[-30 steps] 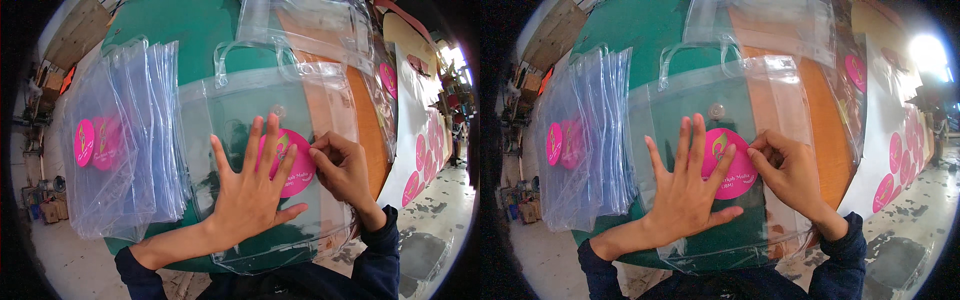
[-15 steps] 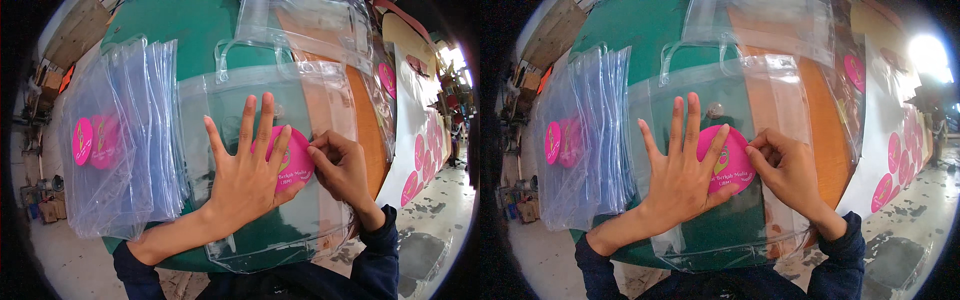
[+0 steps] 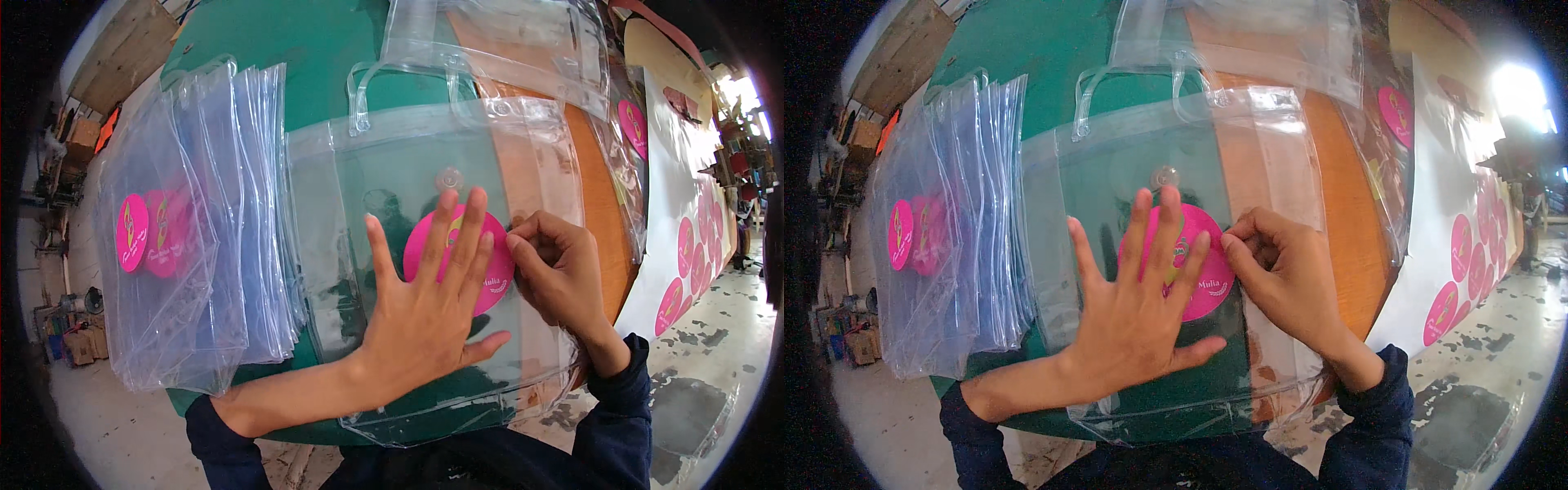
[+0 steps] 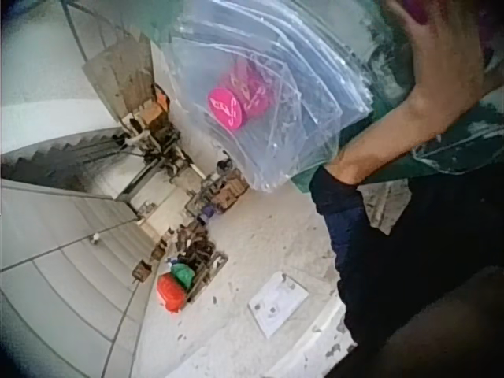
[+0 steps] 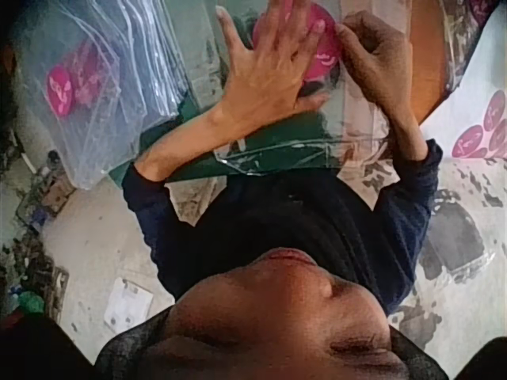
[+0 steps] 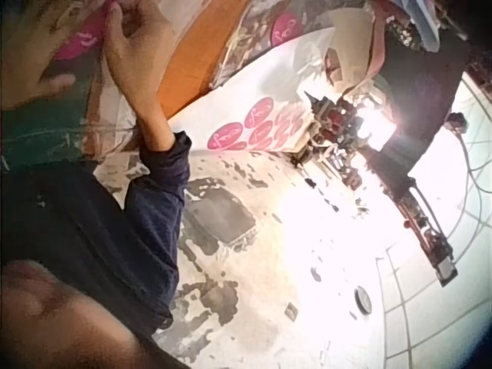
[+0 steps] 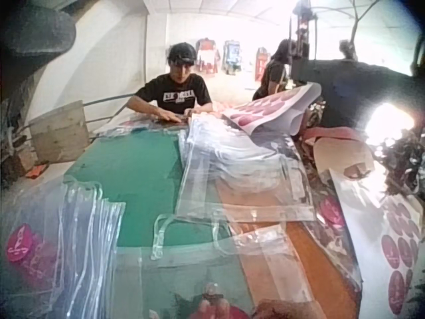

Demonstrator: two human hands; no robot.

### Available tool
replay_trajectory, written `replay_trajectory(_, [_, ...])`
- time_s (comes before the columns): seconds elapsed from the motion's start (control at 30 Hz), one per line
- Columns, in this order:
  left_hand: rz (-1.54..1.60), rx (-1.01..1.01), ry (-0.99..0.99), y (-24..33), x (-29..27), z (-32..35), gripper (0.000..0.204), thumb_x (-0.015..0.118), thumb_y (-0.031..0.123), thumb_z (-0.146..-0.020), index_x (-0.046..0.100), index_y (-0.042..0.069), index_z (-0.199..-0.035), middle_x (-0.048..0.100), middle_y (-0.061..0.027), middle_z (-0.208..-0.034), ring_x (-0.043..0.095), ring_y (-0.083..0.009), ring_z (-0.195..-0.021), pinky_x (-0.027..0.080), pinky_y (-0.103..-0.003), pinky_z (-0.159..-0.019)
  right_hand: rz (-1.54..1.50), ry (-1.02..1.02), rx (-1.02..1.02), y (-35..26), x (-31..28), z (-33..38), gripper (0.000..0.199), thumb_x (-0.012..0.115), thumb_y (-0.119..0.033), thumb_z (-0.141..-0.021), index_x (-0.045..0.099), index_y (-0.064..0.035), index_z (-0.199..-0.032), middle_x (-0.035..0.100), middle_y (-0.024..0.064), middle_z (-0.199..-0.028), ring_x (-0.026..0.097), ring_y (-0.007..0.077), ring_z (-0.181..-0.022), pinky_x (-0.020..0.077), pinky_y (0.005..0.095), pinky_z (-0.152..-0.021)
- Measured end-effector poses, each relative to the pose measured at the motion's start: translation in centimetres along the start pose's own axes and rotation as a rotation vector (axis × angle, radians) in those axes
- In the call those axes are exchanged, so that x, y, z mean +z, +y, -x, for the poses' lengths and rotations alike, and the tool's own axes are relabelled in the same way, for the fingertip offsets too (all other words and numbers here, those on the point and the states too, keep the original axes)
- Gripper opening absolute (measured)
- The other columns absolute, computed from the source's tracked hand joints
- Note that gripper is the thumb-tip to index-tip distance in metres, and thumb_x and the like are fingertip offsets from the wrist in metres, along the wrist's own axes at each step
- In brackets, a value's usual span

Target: The person smooths a sticker onto a transparent plastic bag, sets the bag aside, peels another sticker from a backing sheet, and applies and smooths it onto another transparent plastic bag by hand.

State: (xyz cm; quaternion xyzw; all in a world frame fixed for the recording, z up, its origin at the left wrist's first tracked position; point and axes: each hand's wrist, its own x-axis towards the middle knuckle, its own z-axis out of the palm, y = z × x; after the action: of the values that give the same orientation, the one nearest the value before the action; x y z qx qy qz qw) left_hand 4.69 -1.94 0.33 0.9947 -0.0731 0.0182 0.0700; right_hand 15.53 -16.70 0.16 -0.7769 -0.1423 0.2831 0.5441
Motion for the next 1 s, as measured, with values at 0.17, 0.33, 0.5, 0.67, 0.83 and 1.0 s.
replay_trajectory(0.17, [0.037, 0.050, -0.054, 0.6, -0.1, 0.6, 0.085, 0.037, 0.070, -0.081, 0.042, 0.006, -0.137, 0.014, -0.0295, -0.150, 0.010, -0.0429, -0.140, 0.005, -0.080, -0.092, -0.039, -0.002, 0.012, -0.3, 0.0, 0.1, 0.011, 0.059, -0.007, -0.088, 0.059, 0.0022, -0.082, 0.057, -0.0017, -0.067, 0.050, 0.0012, -0.059, 0.0388, 0.0179, -0.050])
replay_trajectory(0.33, [0.013, -0.007, 0.005, -0.2, -0.2, -0.1, 0.081, 0.037, 0.067, -0.082, 0.044, 0.006, -0.135, 0.014, -0.0303, -0.149, 0.010, -0.0431, -0.140, 0.004, -0.080, -0.093, -0.029, 0.001, -0.026, -0.1, 0.0, 0.1, 0.011, 0.059, -0.007, -0.088, 0.059, 0.0025, -0.082, 0.057, -0.0013, -0.068, 0.050, 0.0017, -0.060, 0.0389, 0.0178, -0.050])
replay_trajectory(0.5, [-0.031, -0.037, 0.061, -1.1, 0.2, -1.1, 0.082, 0.039, 0.067, -0.082, 0.044, 0.005, -0.135, 0.014, -0.0302, -0.149, 0.011, -0.0429, -0.140, 0.004, -0.079, -0.093, -0.045, -0.003, -0.027, 0.1, 0.0, 0.0, 0.011, 0.059, -0.007, -0.088, 0.059, 0.0026, -0.082, 0.057, -0.0011, -0.068, 0.050, 0.0018, -0.060, 0.0387, 0.0179, -0.050])
replay_trajectory(0.67, [-0.018, -0.017, 0.033, -0.4, 0.0, -0.6, 0.083, 0.040, 0.067, -0.081, 0.045, 0.003, -0.134, 0.014, -0.0300, -0.150, 0.010, -0.0424, -0.141, 0.004, -0.079, -0.093, -0.012, -0.002, -0.031, 0.1, -0.2, 0.0, 0.012, 0.059, -0.007, -0.088, 0.059, 0.0027, -0.081, 0.057, -0.0014, -0.068, 0.050, 0.0013, -0.059, 0.0386, 0.0177, -0.050])
replay_trajectory(0.83, [0.005, -0.003, 0.047, -0.6, 0.3, -0.5, 0.083, 0.043, 0.067, -0.079, 0.046, 0.003, -0.133, 0.014, -0.0297, -0.150, 0.011, -0.0422, -0.141, 0.006, -0.079, -0.093, -0.066, -0.004, -0.025, 0.0, 0.0, -0.1, 0.011, 0.060, -0.006, -0.088, 0.058, 0.0026, -0.080, 0.057, -0.0015, -0.068, 0.050, 0.0010, -0.060, 0.0387, 0.0178, -0.050])
replay_trajectory(1.0, [-0.015, -0.002, 0.073, -0.8, 0.4, -1.3, 0.083, 0.046, 0.065, -0.078, 0.047, 0.003, -0.133, 0.013, -0.0301, -0.150, 0.011, -0.0419, -0.141, 0.006, -0.079, -0.093, -0.042, 0.007, -0.042, 0.0, -0.1, 0.0, 0.011, 0.060, -0.005, -0.087, 0.058, 0.0026, -0.080, 0.056, -0.0018, -0.067, 0.051, 0.0008, -0.060, 0.0387, 0.0179, -0.049])
